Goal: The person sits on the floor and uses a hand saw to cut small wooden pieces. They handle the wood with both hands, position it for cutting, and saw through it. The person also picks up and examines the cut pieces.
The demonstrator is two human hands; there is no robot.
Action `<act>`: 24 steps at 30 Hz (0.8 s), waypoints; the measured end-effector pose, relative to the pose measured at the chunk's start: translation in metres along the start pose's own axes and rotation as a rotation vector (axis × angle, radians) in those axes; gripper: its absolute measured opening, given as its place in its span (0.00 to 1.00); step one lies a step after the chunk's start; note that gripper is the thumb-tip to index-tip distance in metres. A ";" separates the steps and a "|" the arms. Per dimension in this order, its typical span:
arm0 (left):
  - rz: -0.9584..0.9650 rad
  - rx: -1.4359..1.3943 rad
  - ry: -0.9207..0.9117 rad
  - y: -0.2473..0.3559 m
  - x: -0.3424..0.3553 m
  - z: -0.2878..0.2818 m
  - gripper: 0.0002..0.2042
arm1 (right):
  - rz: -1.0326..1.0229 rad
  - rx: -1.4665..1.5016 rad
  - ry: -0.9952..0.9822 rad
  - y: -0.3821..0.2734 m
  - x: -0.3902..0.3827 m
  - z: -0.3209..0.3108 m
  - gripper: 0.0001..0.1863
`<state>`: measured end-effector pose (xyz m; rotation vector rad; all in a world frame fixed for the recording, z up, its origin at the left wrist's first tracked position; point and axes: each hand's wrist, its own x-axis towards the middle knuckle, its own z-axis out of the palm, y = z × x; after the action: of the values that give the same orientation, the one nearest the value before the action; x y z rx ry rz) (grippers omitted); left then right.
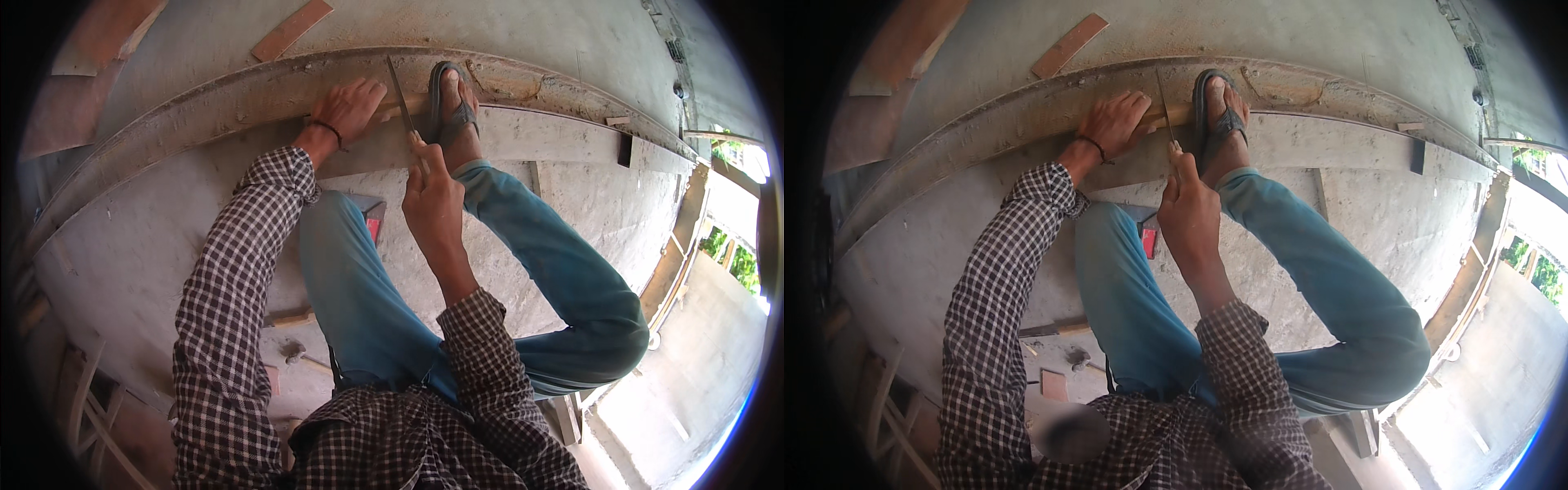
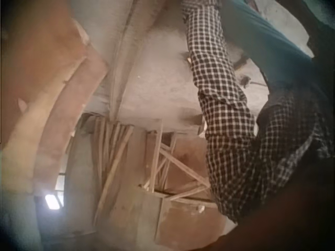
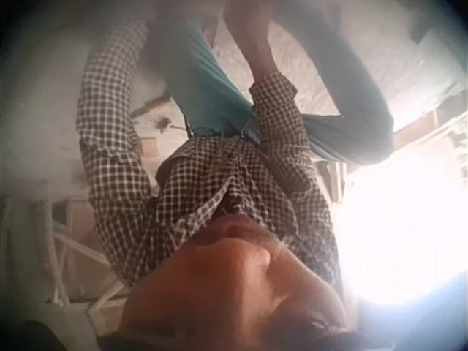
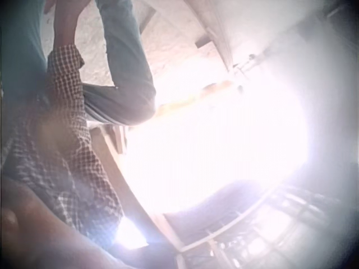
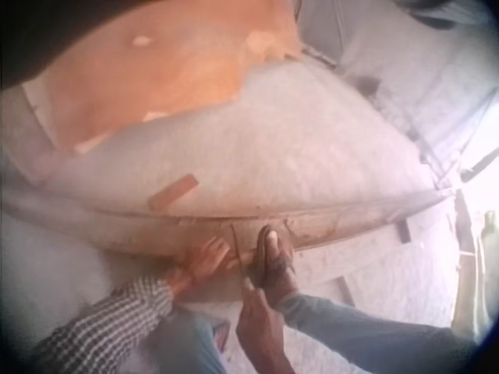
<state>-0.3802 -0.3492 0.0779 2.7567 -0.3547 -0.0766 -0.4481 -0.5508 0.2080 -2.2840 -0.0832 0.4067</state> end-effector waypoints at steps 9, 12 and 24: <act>0.013 0.025 -0.042 -0.001 0.014 -0.006 0.23 | 0.026 -0.032 -0.057 -0.005 0.017 -0.002 0.17; 0.008 0.057 -0.031 -0.004 -0.001 0.003 0.23 | -0.128 0.063 0.059 0.010 -0.019 -0.006 0.13; 0.012 -0.029 0.020 -0.015 0.000 0.018 0.24 | -0.207 0.017 0.075 0.035 -0.040 -0.004 0.14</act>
<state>-0.3786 -0.3412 0.0558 2.7247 -0.3613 -0.0506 -0.4871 -0.5848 0.1955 -2.2442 -0.2740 0.2131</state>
